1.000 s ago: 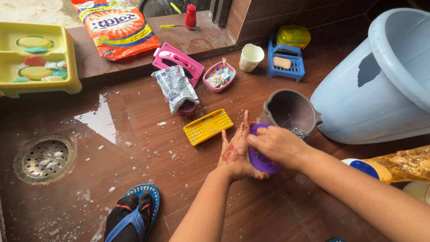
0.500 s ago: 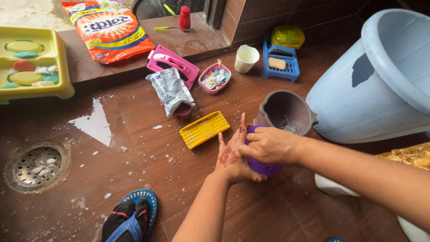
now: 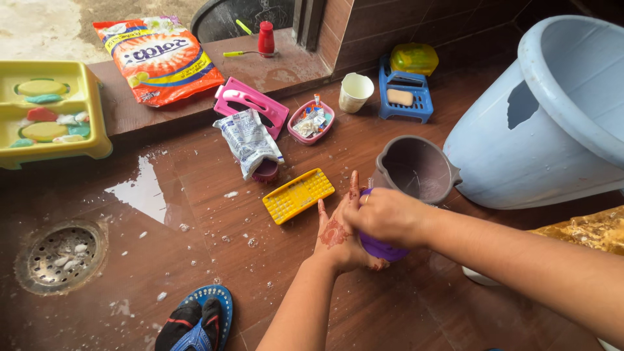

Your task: The person washes a plastic container and its lid by hand using a scouring pad and soapy water. They scrub the inner and outer surfaces, then set the items aside to rinse the workspace.

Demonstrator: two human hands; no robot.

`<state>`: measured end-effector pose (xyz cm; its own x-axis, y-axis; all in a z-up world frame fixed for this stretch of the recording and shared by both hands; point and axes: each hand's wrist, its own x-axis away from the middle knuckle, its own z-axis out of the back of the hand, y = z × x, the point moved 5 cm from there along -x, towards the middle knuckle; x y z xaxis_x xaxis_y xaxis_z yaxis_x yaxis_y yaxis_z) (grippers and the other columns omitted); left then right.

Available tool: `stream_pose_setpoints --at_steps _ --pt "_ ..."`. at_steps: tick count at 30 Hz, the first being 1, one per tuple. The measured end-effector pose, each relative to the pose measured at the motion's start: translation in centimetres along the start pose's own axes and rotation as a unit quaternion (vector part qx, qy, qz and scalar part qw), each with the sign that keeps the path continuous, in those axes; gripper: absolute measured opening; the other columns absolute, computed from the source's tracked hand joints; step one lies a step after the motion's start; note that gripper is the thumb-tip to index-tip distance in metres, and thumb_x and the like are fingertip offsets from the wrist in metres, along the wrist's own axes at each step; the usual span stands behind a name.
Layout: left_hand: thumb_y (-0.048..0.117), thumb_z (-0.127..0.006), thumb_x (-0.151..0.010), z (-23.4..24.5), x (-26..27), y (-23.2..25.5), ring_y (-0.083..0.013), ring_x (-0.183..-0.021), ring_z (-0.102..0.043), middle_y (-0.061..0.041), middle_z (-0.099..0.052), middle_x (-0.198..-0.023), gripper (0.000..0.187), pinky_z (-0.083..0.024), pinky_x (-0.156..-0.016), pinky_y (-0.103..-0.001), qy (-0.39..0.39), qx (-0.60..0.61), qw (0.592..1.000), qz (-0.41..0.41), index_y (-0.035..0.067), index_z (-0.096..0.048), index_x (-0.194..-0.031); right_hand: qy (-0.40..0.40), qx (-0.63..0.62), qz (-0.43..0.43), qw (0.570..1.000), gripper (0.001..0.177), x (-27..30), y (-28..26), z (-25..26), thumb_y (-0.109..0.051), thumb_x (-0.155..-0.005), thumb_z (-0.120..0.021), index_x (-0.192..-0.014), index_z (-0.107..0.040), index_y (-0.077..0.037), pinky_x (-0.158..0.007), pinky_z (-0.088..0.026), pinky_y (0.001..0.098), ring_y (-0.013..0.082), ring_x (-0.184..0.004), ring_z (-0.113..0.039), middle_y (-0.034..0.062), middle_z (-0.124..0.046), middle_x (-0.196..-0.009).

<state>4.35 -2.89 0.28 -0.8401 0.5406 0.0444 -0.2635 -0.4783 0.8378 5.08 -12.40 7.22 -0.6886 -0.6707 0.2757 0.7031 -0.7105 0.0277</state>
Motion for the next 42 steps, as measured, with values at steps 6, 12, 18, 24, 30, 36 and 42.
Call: stream_pose_setpoints --at_steps 6,12,18,24,30,36,42 --pt "0.047 -0.102 -0.033 -0.5 0.4 1.0 -0.0289 -0.152 -0.029 -0.013 -0.032 -0.164 0.180 0.005 -0.122 -0.063 0.023 -0.013 0.998 -0.058 0.014 0.021 -0.159 0.167 0.147 0.044 0.974 0.042 -0.7 2.5 1.3 -0.010 -0.080 -0.076 -0.113 -0.053 0.002 -0.061 -0.053 0.0454 0.0334 -0.074 -0.069 0.0132 -0.067 -0.079" --pt "0.043 -0.099 -0.034 -0.4 0.7 1.1 -0.0281 -0.151 -0.037 -0.007 -0.042 -0.161 0.177 0.002 -0.126 -0.061 0.004 0.024 0.999 -0.033 0.021 0.019 -0.165 0.268 -0.136 -0.227 0.926 0.048 2.9 5.6 4.7 -0.007 -0.067 -0.080 -0.105 -0.050 -0.009 -0.068 -0.056 0.0434 0.0315 -0.075 -0.073 0.0097 -0.071 -0.078" --pt "0.042 -0.098 -0.033 -0.5 0.7 1.0 -0.0291 -0.152 -0.034 -0.007 -0.038 -0.163 0.175 0.000 -0.124 -0.064 0.033 0.027 0.998 -0.056 0.017 0.013 -0.166 0.061 -0.276 -0.296 0.912 0.057 3.4 0.9 1.3 -0.009 -0.062 -0.083 -0.108 -0.050 -0.015 -0.070 -0.059 0.0434 0.0319 -0.077 -0.076 0.0087 -0.075 -0.076" --pt "0.045 -0.095 -0.041 -1.3 0.5 0.6 -0.0232 -0.153 -0.036 -0.002 -0.034 -0.165 0.157 0.002 -0.123 -0.067 0.020 0.002 0.999 -0.046 0.016 -0.005 -0.166 0.209 -0.113 -0.218 0.947 0.062 3.0 -1.8 1.3 0.004 -0.065 -0.070 -0.123 -0.051 -0.003 -0.070 -0.054 0.0504 0.0402 -0.080 -0.069 0.0185 -0.068 -0.079" --pt "0.043 -0.095 -0.040 -1.2 0.5 0.8 -0.0237 -0.152 -0.036 -0.002 -0.037 -0.164 0.162 0.000 -0.123 -0.065 0.020 0.009 0.999 -0.028 0.016 0.004 -0.166 0.314 -0.078 -0.214 0.921 0.034 3.3 -2.7 1.1 -0.006 -0.076 -0.078 -0.102 -0.055 -0.008 -0.074 -0.054 0.0454 0.0343 -0.083 -0.068 0.0136 -0.068 -0.081" --pt "0.040 -0.098 -0.033 -0.2 0.8 1.7 -0.0249 -0.153 -0.033 -0.003 -0.040 -0.161 0.174 0.001 -0.124 -0.064 0.009 0.005 1.000 -0.005 0.020 0.016 -0.163 0.318 -0.244 -0.476 0.783 0.041 8.1 2.9 0.9 -0.012 -0.069 -0.083 -0.102 -0.058 -0.012 -0.068 -0.058 0.0421 0.0300 -0.072 -0.075 0.0080 -0.075 -0.086" --pt "0.040 -0.100 -0.034 -0.3 0.8 1.8 -0.0263 -0.152 -0.033 -0.004 -0.040 -0.161 0.174 0.000 -0.122 -0.065 0.022 -0.008 1.000 -0.019 0.021 0.015 -0.162 0.277 -0.180 -0.366 0.870 0.033 8.6 2.9 1.0 -0.010 -0.076 -0.077 -0.103 -0.058 -0.013 -0.066 -0.055 0.0468 0.0356 -0.079 -0.073 0.0090 -0.077 -0.084"
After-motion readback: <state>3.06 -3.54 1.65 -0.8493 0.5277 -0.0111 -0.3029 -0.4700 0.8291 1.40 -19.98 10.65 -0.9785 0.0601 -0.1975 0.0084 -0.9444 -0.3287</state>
